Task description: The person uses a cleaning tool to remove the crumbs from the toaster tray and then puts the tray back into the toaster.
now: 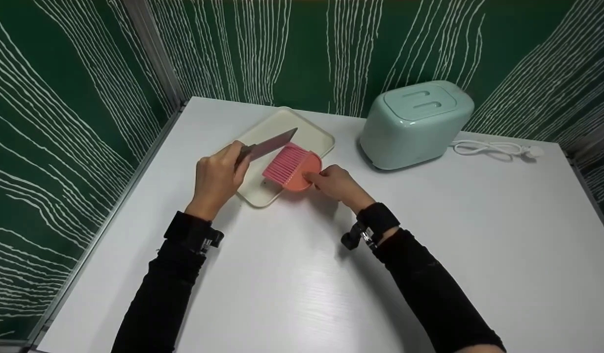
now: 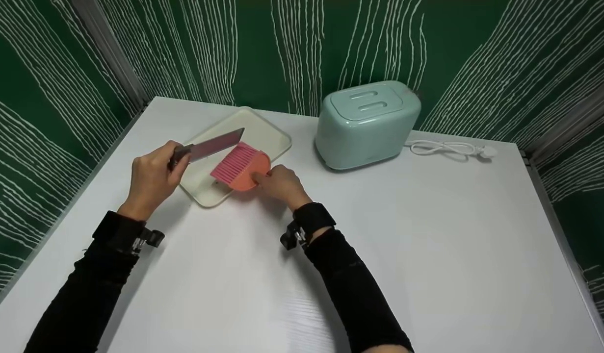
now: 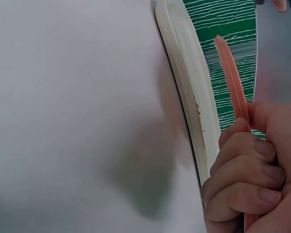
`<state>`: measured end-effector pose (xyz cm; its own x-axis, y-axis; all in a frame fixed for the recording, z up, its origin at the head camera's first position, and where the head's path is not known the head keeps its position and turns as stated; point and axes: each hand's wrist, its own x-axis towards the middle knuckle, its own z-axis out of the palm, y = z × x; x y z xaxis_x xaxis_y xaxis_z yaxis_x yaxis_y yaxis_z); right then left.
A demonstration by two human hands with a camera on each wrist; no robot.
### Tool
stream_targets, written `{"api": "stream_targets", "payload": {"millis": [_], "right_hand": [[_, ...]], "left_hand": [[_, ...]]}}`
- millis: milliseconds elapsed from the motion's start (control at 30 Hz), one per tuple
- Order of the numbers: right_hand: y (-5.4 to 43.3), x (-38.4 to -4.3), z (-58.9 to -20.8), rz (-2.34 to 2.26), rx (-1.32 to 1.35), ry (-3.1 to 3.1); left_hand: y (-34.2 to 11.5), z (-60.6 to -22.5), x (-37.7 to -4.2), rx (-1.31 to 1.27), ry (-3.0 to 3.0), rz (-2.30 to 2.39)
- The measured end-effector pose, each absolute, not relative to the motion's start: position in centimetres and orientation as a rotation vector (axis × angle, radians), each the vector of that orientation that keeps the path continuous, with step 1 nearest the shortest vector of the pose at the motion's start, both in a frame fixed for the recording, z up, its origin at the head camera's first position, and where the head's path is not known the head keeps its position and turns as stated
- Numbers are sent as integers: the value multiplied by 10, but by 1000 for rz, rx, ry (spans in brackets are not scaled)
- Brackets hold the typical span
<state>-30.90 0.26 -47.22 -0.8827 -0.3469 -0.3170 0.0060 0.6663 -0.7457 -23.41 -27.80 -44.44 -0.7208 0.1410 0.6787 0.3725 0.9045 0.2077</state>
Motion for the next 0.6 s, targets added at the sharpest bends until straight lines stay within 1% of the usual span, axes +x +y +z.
{"api": "stream_targets", "payload": {"millis": [333, 600], "right_hand": [[3, -306, -469, -1083, -253, 2454], [-1, -304, -466, -1093, -292, 2469]], "left_hand": [[-279, -443, -234, -344, -2378, -409], [-283, -446, -236, -301, -2406, -410]]}}
